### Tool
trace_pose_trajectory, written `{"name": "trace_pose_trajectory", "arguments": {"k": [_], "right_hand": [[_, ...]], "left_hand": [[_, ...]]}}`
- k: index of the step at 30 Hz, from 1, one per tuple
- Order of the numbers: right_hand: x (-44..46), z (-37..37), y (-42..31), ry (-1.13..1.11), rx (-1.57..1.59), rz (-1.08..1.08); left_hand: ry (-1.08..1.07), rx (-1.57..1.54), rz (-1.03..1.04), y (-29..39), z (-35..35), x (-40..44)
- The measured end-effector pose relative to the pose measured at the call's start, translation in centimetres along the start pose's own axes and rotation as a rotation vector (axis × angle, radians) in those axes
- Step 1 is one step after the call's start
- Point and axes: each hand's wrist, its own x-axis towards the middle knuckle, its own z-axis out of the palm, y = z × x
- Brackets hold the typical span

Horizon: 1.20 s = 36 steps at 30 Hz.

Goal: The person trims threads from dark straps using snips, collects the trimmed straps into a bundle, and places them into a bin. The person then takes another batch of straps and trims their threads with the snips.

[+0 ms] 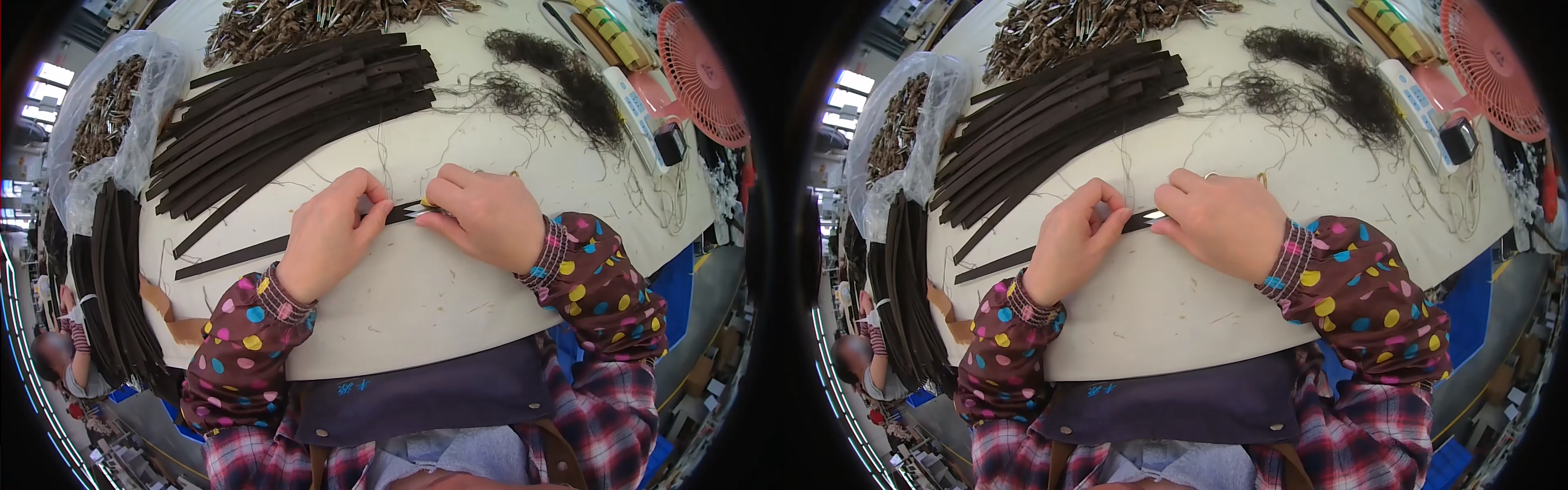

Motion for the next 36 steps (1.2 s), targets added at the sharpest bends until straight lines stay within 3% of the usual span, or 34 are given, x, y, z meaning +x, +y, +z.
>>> {"name": "trace_pose_trajectory", "arguments": {"k": [8, 14, 23, 26, 36], "right_hand": [[0.4, 1.4, 0.0, 0.127, -0.057, -0.117], [0.6, 1.5, 0.0, 0.135, -0.023, -0.134], [0.5, 0.3, 0.0, 0.124, 0.200, 0.009], [0.2, 0.1, 0.5, 0.072, 0.149, 0.021], [0.3, 1.0, 0.2, 0.088, 0.032, -0.040]], "left_hand": [[0.007, -0.107, 0.042, -1.1, -0.1, 0.2], [-0.104, -0.206, 0.075, -1.4, -0.7, 0.2], [-0.017, 0.114, 0.057, 0.0, 0.4, 0.3], [-0.064, 0.002, -0.022, -0.2, 0.1, 0.5], [-0.019, -0.044, 0.004, -0.5, -0.3, -0.1]]}}
